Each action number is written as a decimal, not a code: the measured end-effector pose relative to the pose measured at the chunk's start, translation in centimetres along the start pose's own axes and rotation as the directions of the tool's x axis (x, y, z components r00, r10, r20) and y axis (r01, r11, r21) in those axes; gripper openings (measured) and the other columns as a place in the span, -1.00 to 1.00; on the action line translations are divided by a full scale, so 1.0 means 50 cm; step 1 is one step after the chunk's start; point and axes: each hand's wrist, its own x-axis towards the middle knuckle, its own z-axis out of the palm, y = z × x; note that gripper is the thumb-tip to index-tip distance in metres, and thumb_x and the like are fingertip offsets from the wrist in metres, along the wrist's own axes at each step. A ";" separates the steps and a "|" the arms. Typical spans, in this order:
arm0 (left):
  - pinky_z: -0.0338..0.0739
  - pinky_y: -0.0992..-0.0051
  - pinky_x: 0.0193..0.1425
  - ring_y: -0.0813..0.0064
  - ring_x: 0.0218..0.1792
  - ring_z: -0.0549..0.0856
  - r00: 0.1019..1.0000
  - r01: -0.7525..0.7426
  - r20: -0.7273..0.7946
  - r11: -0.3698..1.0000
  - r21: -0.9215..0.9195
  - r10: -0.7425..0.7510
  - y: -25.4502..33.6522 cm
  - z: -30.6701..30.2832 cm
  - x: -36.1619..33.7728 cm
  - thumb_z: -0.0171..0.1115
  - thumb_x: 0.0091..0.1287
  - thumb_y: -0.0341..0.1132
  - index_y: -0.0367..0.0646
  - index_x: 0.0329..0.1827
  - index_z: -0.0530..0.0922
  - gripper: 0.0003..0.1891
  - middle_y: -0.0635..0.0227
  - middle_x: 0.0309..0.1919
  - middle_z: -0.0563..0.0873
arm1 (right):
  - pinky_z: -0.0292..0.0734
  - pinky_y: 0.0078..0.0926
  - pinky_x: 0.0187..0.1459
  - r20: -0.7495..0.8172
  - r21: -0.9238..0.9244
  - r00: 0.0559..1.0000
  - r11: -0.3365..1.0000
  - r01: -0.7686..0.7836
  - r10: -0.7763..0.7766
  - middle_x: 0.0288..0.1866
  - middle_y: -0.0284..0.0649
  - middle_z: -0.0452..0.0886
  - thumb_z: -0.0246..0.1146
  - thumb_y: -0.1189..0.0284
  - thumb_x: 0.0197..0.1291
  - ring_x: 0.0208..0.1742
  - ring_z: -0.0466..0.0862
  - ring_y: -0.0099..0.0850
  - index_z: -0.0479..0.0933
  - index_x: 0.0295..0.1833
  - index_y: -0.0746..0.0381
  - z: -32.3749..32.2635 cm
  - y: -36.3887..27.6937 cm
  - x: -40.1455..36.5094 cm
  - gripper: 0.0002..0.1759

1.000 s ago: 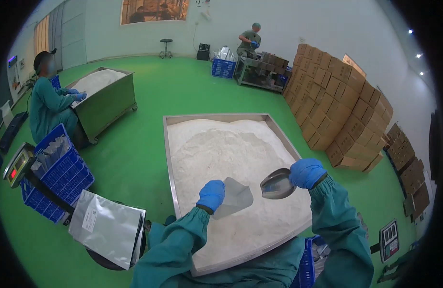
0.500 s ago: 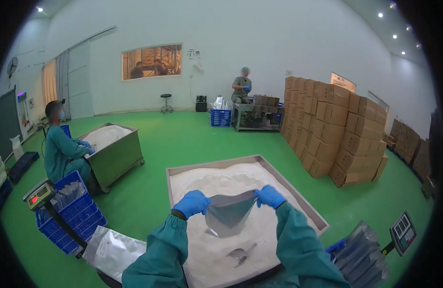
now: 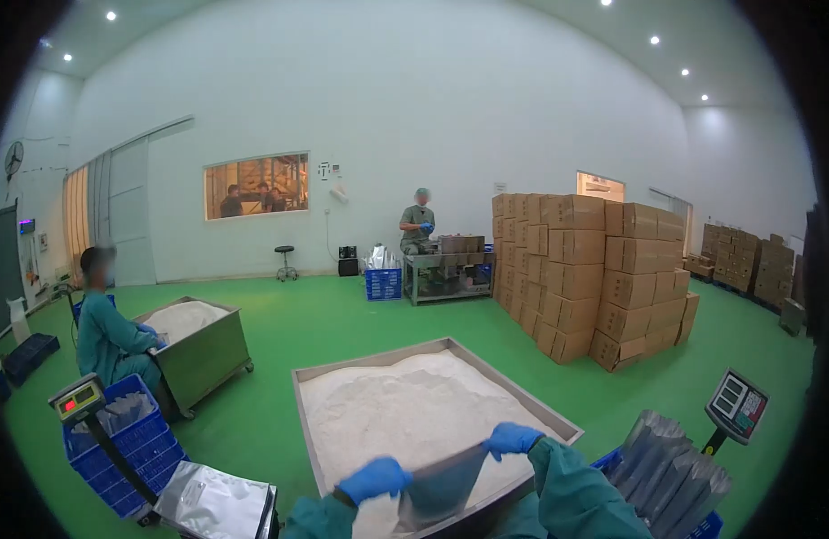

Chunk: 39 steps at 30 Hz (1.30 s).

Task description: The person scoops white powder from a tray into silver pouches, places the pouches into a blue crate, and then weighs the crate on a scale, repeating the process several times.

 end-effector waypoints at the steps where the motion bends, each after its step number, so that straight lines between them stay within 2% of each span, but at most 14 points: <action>1: 0.39 0.24 -0.37 0.17 -0.51 0.54 0.998 0.054 -0.032 0.997 -0.059 -0.056 -0.016 -0.040 0.023 0.05 0.09 -0.17 -0.10 -0.60 0.54 -0.76 0.17 -0.66 0.56 | 0.41 -0.27 -0.20 -0.099 -0.055 0.994 0.997 0.047 -0.053 -0.54 -0.07 0.57 0.01 0.09 -0.02 -0.37 0.56 -0.13 0.56 -0.75 0.14 -0.027 0.002 -0.003 -0.54; 6: 0.38 0.24 -0.36 0.14 -0.44 0.54 0.973 0.218 0.021 0.945 0.245 -0.231 0.009 -0.200 0.154 0.05 0.01 -0.24 -0.04 -0.46 0.55 -0.86 0.16 -0.57 0.55 | 0.42 -0.29 -0.21 -0.517 -0.123 0.825 0.973 0.193 -0.229 -0.52 -0.02 0.56 0.11 0.03 0.07 -0.35 0.57 -0.17 0.60 -0.51 0.19 -0.178 -0.203 -0.149 -0.56; 7: 0.40 0.24 -0.33 0.14 -0.41 0.54 0.999 -0.035 0.014 0.948 0.318 0.032 -0.022 -0.204 0.171 0.05 0.01 -0.26 -0.05 -0.46 0.56 -0.86 0.14 -0.53 0.56 | 0.42 -0.29 -0.21 -0.520 -0.119 0.826 0.976 0.184 -0.219 -0.52 -0.02 0.56 0.11 0.03 0.07 -0.35 0.57 -0.17 0.60 -0.51 0.19 -0.169 -0.211 -0.138 -0.56; 9: 0.42 0.27 -0.31 0.17 -0.39 0.55 0.988 0.127 -0.111 0.962 0.243 -0.102 0.006 -0.204 0.207 0.11 -0.01 -0.25 -0.06 -0.48 0.58 -0.87 0.17 -0.51 0.57 | 0.44 -0.33 -0.21 -0.191 -0.241 0.957 0.956 0.169 -0.217 -0.54 -0.04 0.57 0.19 0.09 0.07 -0.42 0.57 -0.18 0.61 -0.40 0.22 -0.126 -0.210 -0.086 -0.61; 14: 0.43 0.34 -0.34 0.23 -0.47 0.57 0.986 -0.002 -0.140 0.836 0.549 0.095 -0.107 -0.225 0.239 0.20 0.04 -0.10 -0.06 -0.49 0.61 -0.77 0.22 -0.55 0.60 | 0.46 -0.23 -0.24 -0.191 0.025 0.971 0.988 0.153 -0.145 -0.38 0.05 0.58 0.14 0.10 0.08 -0.36 0.60 -0.09 0.58 -0.30 0.28 -0.084 -0.185 0.071 -0.58; 16: 0.45 0.38 -0.35 0.27 -0.57 0.57 0.875 0.397 -0.328 0.916 0.066 -0.356 -0.035 -0.290 0.205 0.22 0.04 0.03 -0.10 -0.49 0.64 -0.65 0.25 -0.58 0.62 | 0.46 -0.23 -0.25 -0.254 0.022 0.952 0.983 0.183 -0.171 -0.40 0.04 0.58 0.12 0.14 0.08 -0.38 0.58 -0.09 0.58 -0.32 0.27 -0.134 -0.214 0.020 -0.61; 19: 0.47 0.43 -0.36 0.35 -0.61 0.58 0.699 0.558 -0.441 0.815 -0.157 -0.563 0.052 -0.324 0.155 0.24 0.06 0.00 -0.18 -0.48 0.64 -0.64 0.23 -0.58 0.63 | 0.44 -0.20 -0.31 -0.394 -0.076 0.915 0.995 0.067 -0.092 -0.44 0.01 0.57 0.10 0.21 0.07 -0.45 0.55 -0.09 0.58 -0.36 0.27 -0.203 -0.199 -0.105 -0.67; 22: 0.48 0.48 -0.39 0.42 -0.58 0.60 0.917 0.180 -0.366 0.983 0.032 -0.156 -0.021 -0.253 0.155 0.18 0.13 -0.19 -0.26 -0.43 0.64 -0.73 0.20 -0.54 0.65 | 0.42 -0.25 -0.44 -0.481 -0.108 0.875 0.994 0.010 -0.061 -0.49 0.07 0.50 0.13 0.28 0.06 -0.56 0.49 -0.07 0.56 -0.45 0.31 -0.280 -0.231 -0.323 -0.71; 26: 0.40 0.66 -0.62 0.60 -0.54 0.62 0.925 0.277 -0.068 0.785 -0.554 -0.374 -0.025 -0.105 0.242 0.06 0.10 -0.39 -0.31 -0.10 0.58 -0.69 0.22 -0.46 0.69 | 0.45 -0.48 -0.40 -0.623 -0.026 0.707 0.894 -0.447 0.336 -0.60 -0.16 0.56 0.23 0.26 0.07 -0.55 0.55 -0.41 0.59 -0.48 0.32 -0.327 -0.273 -0.572 -0.68; 28: 0.31 0.67 -0.68 0.61 -0.61 0.56 0.981 0.191 0.118 0.853 -0.486 -0.152 -0.034 -0.042 0.303 0.08 0.14 -0.33 -0.34 0.07 0.46 -0.58 0.20 -0.47 0.69 | 0.43 -0.51 -0.23 -0.652 0.011 0.531 0.707 -0.707 0.541 -0.44 -0.17 0.56 0.24 0.24 0.07 -0.33 0.56 -0.49 0.60 -0.42 0.30 -0.337 -0.234 -0.675 -0.70; 31: 0.21 0.63 -0.70 0.61 -0.72 0.40 0.901 0.424 0.100 0.803 -0.418 -0.423 0.046 0.042 0.386 0.13 0.21 -0.19 -0.34 0.01 0.44 -0.58 0.28 -0.61 0.62 | 0.39 -0.52 -0.11 -0.469 -0.785 0.882 0.476 -0.396 -0.040 -0.36 -0.22 0.53 0.25 0.24 0.05 -0.19 0.53 -0.50 0.59 -0.39 0.27 -0.333 -0.113 -0.848 -0.72; 34: 0.19 0.59 -0.66 0.63 -0.76 0.27 0.932 0.296 -0.061 0.846 -0.443 -0.357 0.016 0.103 0.410 0.17 0.21 -0.08 -0.17 -0.36 0.41 -0.69 0.42 -0.74 0.45 | 0.39 -0.49 -0.07 -0.577 0.281 0.258 0.485 -0.828 0.775 -0.30 -0.23 0.53 0.26 0.26 0.02 -0.16 0.52 -0.45 0.58 -0.46 0.28 -0.309 -0.077 -1.008 -0.73; 37: 0.21 0.57 -0.62 0.64 -0.74 0.29 0.907 0.377 -0.023 0.836 -0.398 -0.420 0.027 0.129 0.459 0.21 0.19 -0.09 -0.03 -0.57 0.23 -0.62 0.49 -0.78 0.31 | 0.36 -0.50 -0.44 -0.491 0.484 0.022 0.294 -0.824 0.871 -0.38 -0.21 0.47 0.25 0.26 -0.03 -0.41 0.49 -0.44 0.50 -0.38 0.29 -0.238 0.059 -1.183 -0.72; 39: 0.20 0.57 -0.66 0.65 -0.75 0.28 0.878 0.455 -0.006 0.838 -0.300 -0.479 0.024 0.149 0.482 0.19 0.20 -0.11 -0.03 -0.59 0.24 -0.64 0.48 -0.78 0.32 | 0.34 -0.51 -0.83 -0.470 0.513 0.057 0.325 -0.795 0.881 -0.52 -0.23 0.43 0.22 0.22 -0.04 -0.69 0.48 -0.43 0.45 -0.26 0.27 -0.192 0.128 -1.248 -0.66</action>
